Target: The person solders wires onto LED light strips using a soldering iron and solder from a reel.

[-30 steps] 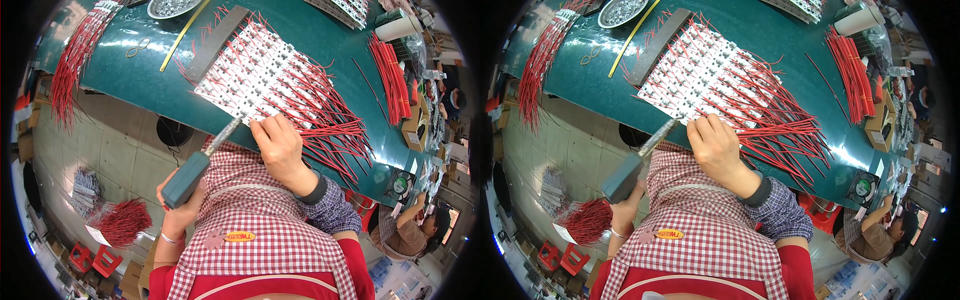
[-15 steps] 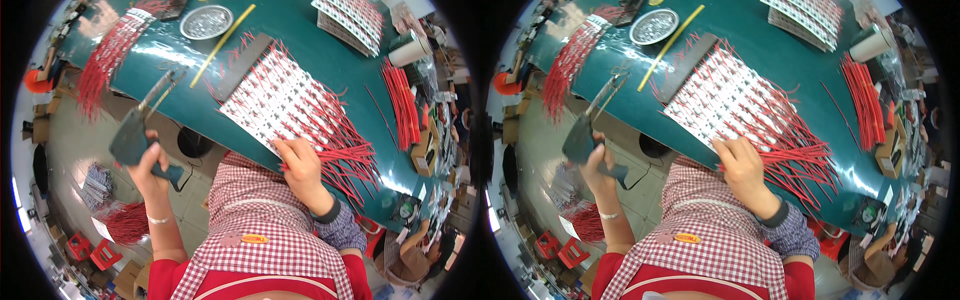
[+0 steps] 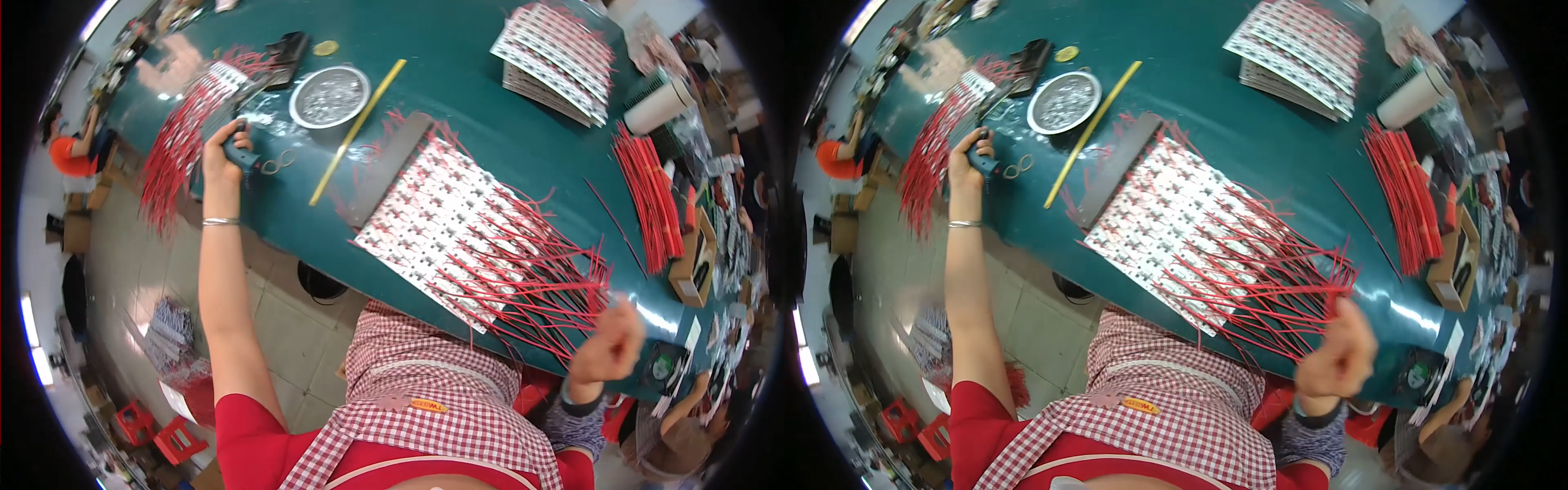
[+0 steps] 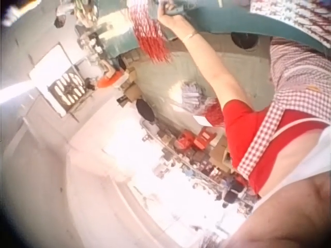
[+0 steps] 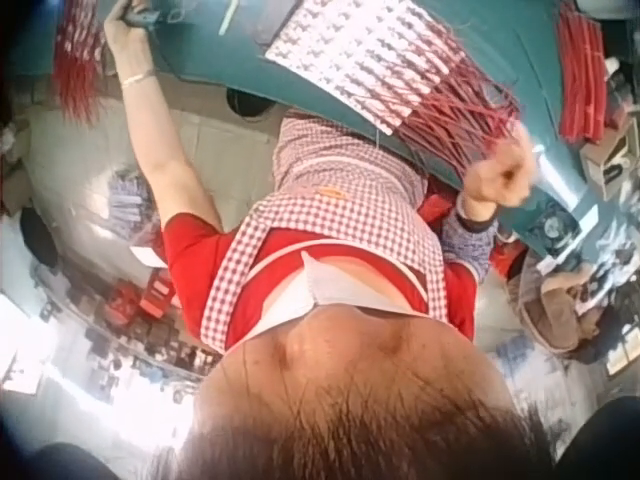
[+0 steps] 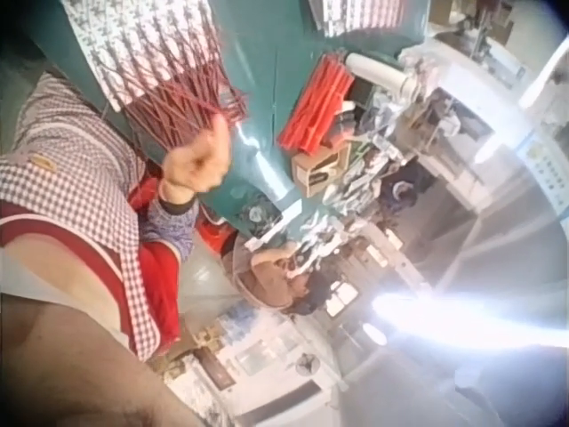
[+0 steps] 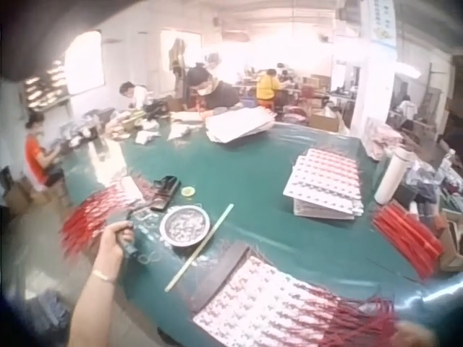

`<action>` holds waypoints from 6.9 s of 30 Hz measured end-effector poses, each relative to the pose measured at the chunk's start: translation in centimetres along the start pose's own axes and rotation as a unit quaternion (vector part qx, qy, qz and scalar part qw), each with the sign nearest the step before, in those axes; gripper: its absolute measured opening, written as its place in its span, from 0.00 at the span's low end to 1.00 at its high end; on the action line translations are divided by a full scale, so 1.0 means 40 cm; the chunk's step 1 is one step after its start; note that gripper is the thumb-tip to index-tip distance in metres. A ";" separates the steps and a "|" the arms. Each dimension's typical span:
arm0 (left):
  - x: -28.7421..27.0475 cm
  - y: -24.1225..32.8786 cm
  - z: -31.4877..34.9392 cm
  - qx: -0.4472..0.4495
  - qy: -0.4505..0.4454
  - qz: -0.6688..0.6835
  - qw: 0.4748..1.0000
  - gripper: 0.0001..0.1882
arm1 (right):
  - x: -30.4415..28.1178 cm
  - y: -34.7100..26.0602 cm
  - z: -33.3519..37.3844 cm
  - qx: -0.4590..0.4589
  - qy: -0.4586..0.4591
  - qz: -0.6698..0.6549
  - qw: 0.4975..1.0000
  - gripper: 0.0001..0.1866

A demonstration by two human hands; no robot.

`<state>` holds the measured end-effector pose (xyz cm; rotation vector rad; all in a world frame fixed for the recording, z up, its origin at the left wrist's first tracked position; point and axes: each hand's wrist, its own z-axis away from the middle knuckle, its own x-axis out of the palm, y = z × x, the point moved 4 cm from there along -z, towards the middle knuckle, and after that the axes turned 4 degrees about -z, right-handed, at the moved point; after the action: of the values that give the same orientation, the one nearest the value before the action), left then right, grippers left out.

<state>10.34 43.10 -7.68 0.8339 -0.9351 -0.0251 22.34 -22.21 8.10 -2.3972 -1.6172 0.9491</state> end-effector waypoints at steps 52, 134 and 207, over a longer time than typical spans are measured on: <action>0.226 -0.246 0.741 0.159 0.085 -0.672 0.718 0.05 | 0.488 -0.058 0.086 -0.022 -0.415 -0.089 0.905 0.35; 0.379 -0.532 0.652 0.188 -0.015 -0.672 0.716 0.07 | 0.672 0.187 -0.111 -0.026 -0.311 -0.159 0.937 0.14; 0.383 -0.503 0.679 0.236 -0.182 -0.664 0.686 0.27 | 0.406 -0.168 0.057 -0.050 -0.468 -0.156 0.868 0.37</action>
<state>6.77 6.72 -1.39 1.9119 -0.4896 -1.3144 19.62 -5.83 1.92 -1.6486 -2.2432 2.1820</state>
